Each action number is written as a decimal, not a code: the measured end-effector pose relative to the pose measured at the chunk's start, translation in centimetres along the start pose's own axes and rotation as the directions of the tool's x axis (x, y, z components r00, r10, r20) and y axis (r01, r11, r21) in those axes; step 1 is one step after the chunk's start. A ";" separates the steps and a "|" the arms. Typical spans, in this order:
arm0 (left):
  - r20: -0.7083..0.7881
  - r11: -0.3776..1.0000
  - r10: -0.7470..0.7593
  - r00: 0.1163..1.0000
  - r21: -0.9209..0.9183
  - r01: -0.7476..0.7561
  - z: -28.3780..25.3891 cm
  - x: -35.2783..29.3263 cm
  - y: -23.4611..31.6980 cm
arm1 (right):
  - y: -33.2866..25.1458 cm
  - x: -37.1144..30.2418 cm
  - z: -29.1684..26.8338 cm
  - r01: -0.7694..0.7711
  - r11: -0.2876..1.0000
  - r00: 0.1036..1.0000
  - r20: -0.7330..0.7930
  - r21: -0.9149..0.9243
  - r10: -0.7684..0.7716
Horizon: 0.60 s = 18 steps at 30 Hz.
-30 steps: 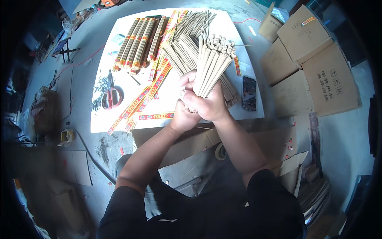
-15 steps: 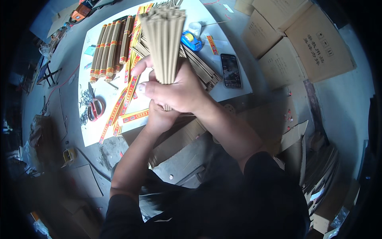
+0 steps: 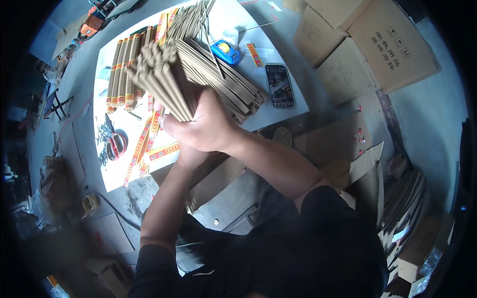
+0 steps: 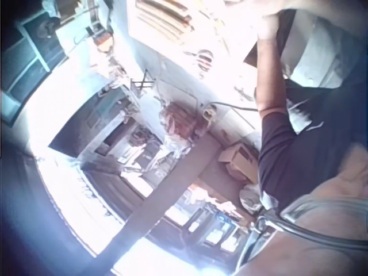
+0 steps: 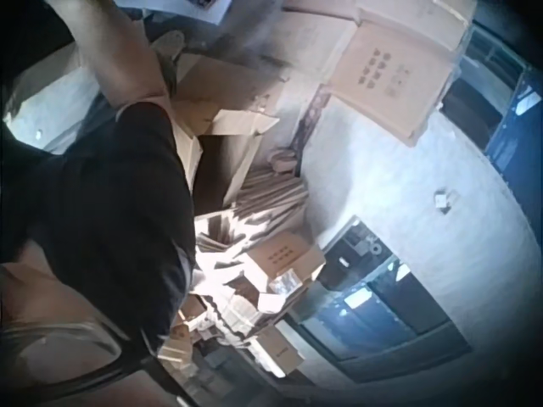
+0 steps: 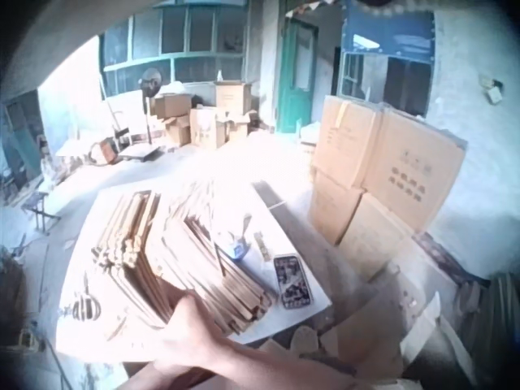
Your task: The person gathers bundles of thin wooden sticks, aligns them, and wraps the ends with decorative paper strips. The person secures the bundles with rubber bands and places the finished bundles on the table.
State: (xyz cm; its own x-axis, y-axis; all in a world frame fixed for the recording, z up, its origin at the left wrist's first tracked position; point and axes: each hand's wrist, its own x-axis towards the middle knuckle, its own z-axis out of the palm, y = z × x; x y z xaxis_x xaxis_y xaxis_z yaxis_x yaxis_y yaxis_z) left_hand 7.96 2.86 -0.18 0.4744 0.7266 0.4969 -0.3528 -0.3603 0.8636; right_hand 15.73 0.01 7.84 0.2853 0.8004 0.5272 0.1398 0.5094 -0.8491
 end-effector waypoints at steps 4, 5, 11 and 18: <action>0.168 0.816 -0.575 0.801 0.188 0.547 -1.5 0.5 5.0 | -2.3 1.5 -2.7 -0.244 0.880 0.968 0.046 0.409 0.247; 0.182 0.784 -0.618 0.765 0.221 0.581 -1.4 1.2 6.2 | -2.0 1.6 -3.0 -0.271 0.826 0.956 0.035 0.495 0.292; 0.230 0.673 -0.738 0.634 0.183 0.717 -2.3 0.6 5.9 | 1.1 1.1 -2.8 -0.382 0.589 0.884 0.095 0.712 0.458; 0.194 0.596 -0.803 0.563 0.274 0.755 -3.8 -0.8 5.0 | 3.0 -0.4 -0.8 -0.497 0.538 0.826 0.180 0.681 0.534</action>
State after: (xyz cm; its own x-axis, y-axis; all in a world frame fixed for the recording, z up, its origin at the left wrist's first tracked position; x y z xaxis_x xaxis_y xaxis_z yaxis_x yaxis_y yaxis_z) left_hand 2.77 2.66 3.42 0.7069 0.5854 -0.3970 0.3688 0.1738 0.9131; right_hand 16.79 0.96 5.04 0.1394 0.9902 -0.0121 -0.7123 0.0918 -0.6959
